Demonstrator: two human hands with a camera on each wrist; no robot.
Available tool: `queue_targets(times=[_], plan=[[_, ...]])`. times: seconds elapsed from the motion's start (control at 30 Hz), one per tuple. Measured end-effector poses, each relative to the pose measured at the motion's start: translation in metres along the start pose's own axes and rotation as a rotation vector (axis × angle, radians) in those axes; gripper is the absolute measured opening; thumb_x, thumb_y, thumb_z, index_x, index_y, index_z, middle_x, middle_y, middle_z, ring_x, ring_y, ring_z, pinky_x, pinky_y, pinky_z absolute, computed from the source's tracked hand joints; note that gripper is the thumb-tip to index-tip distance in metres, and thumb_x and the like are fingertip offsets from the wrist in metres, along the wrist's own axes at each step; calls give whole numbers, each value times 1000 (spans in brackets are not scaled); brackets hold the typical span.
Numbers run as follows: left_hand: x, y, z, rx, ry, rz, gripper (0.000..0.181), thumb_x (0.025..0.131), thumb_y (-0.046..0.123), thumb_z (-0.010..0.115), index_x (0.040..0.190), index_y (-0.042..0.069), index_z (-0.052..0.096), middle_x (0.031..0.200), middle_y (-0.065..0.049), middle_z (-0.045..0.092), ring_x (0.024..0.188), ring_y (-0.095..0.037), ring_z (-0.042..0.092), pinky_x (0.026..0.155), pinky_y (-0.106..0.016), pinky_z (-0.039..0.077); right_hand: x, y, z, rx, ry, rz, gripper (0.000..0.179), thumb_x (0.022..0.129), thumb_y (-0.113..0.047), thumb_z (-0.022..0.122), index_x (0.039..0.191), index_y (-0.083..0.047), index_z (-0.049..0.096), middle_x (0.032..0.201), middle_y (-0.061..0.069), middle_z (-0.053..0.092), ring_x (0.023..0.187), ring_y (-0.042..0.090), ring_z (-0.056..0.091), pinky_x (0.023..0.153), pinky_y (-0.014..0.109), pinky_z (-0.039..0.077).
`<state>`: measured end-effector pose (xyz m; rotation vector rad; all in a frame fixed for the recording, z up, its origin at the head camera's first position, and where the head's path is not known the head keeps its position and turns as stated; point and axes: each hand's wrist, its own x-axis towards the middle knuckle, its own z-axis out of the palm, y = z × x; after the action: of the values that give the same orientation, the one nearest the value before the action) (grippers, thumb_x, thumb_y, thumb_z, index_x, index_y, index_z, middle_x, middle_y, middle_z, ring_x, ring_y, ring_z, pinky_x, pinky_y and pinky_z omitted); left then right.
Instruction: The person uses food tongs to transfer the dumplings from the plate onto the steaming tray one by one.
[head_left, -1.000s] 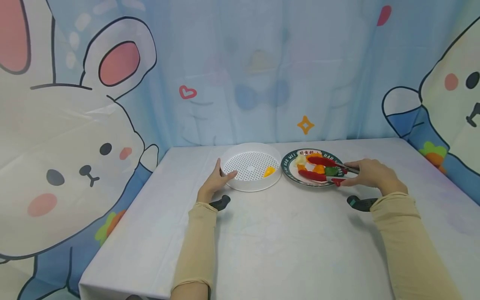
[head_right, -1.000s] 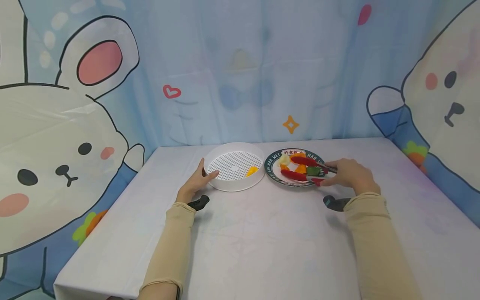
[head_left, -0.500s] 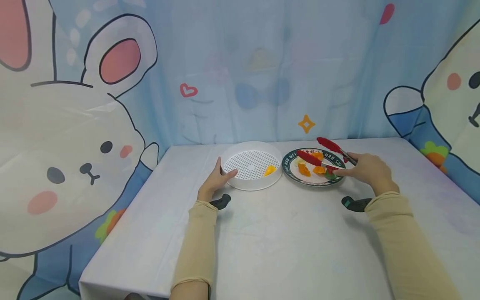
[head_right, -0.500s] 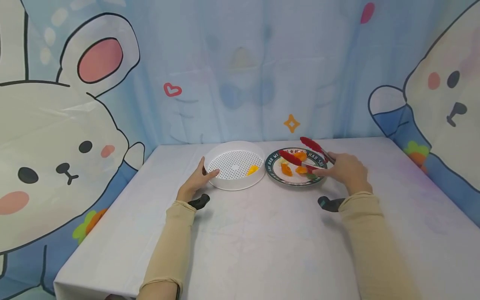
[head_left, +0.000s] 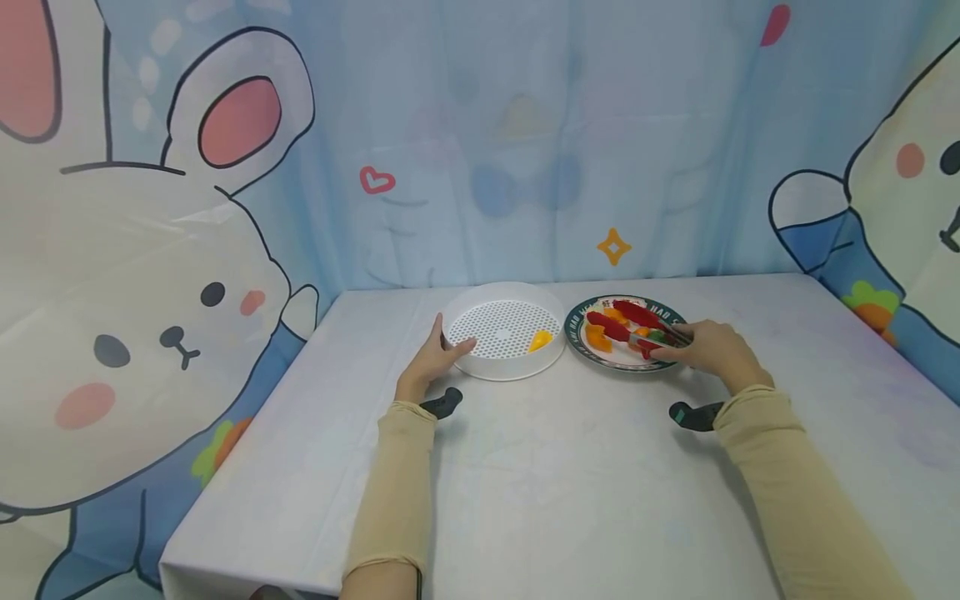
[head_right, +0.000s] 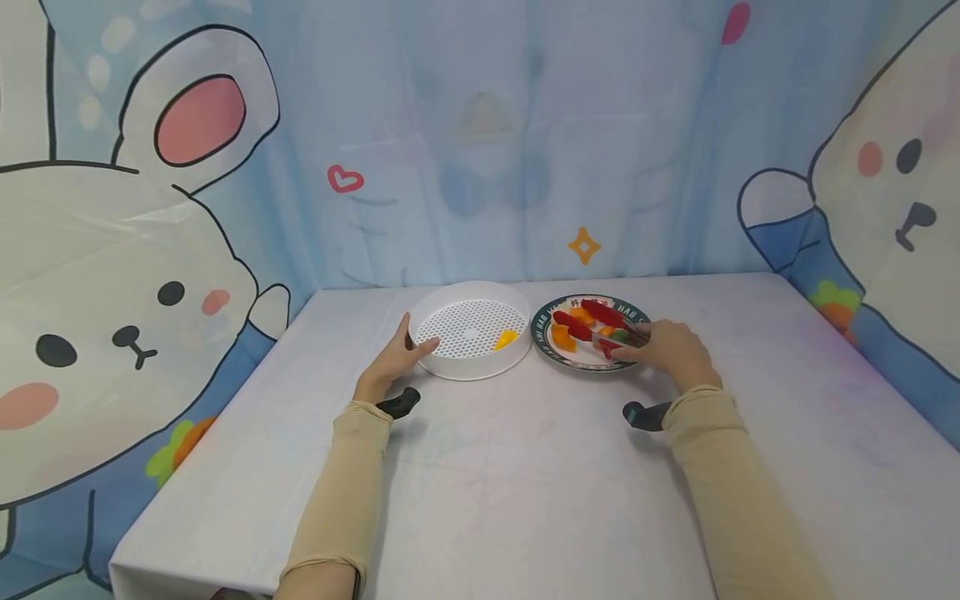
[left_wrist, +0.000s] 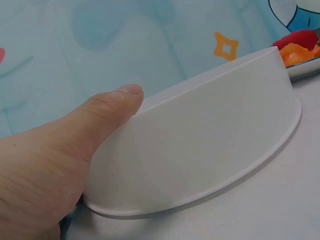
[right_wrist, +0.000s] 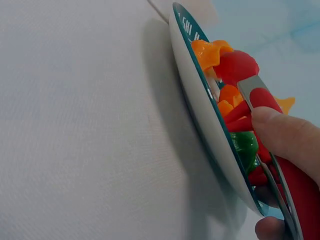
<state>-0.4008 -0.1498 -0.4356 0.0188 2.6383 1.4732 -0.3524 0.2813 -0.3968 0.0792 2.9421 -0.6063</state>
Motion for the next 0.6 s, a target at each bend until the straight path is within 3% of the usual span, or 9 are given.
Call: queue_targets(times=[0.2,0.6], plan=[[2,-3,0,-2,2,13,110,81,60,64,153,23,-10,162,-7,0,149,-24,2,120,-44,8,1,-1,3,-36,30,-9,95,75,-65,66,141,-1,39,125,38,46,97,44,46,77,52,48],[2,-4,0,-20,-4,40,110,80,59,65,153,20,-8,162,-8,0,149,-23,2,121,-43,8,-2,-8,2,-70,72,-9,88,78,-60,67,140,-4,42,123,37,47,91,40,48,66,41,46]])
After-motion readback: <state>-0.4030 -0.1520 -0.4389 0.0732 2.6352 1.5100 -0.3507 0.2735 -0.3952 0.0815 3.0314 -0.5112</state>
